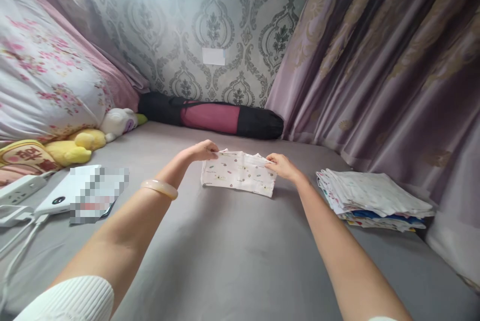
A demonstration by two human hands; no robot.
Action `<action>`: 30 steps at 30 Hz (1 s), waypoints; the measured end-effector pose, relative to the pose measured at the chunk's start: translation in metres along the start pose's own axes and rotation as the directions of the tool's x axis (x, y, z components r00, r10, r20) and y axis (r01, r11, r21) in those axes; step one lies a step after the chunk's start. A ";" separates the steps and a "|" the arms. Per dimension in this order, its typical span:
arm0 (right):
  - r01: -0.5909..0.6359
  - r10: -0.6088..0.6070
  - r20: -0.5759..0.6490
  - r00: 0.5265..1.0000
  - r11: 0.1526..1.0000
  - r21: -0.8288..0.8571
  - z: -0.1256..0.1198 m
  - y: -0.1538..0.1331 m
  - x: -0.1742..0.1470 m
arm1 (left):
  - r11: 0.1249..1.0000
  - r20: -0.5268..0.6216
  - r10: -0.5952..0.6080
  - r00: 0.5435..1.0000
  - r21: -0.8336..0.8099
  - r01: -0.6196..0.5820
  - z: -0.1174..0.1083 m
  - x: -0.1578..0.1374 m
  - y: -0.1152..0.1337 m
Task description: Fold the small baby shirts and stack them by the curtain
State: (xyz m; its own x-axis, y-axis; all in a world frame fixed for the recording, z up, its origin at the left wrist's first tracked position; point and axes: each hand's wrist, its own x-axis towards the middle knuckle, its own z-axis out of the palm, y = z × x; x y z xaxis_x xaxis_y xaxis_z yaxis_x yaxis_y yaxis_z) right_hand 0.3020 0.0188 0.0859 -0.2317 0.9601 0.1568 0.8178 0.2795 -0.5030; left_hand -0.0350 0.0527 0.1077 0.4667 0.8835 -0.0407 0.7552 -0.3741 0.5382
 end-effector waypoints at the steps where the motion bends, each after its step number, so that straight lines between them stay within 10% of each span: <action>1: 0.025 -0.024 -0.005 1.000 0.999 0.024 -0.004 0.000 0.001 | 1.000 -0.037 0.005 0.999 0.005 -0.005 -0.004 -0.001 0.002; 10: 0.097 -0.149 -0.292 0.945 0.978 -0.186 -0.002 -0.006 0.002 | 0.962 -0.520 0.086 0.850 0.266 0.066 0.011 0.010 0.002; 30: 0.180 -0.214 -0.118 0.970 0.952 -0.247 0.045 -0.005 -0.073 | 0.945 -0.298 0.188 0.936 0.313 -0.091 0.073 -0.071 -0.017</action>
State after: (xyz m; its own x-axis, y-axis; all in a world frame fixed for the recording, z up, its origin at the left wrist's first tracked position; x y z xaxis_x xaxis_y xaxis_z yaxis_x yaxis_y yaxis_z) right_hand 0.2912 -0.0524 0.0391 -0.3375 0.8696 0.3605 0.8670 0.4363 -0.2408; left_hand -0.0474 -0.0238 0.0403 0.4420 0.8403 0.3138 0.8158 -0.5221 0.2487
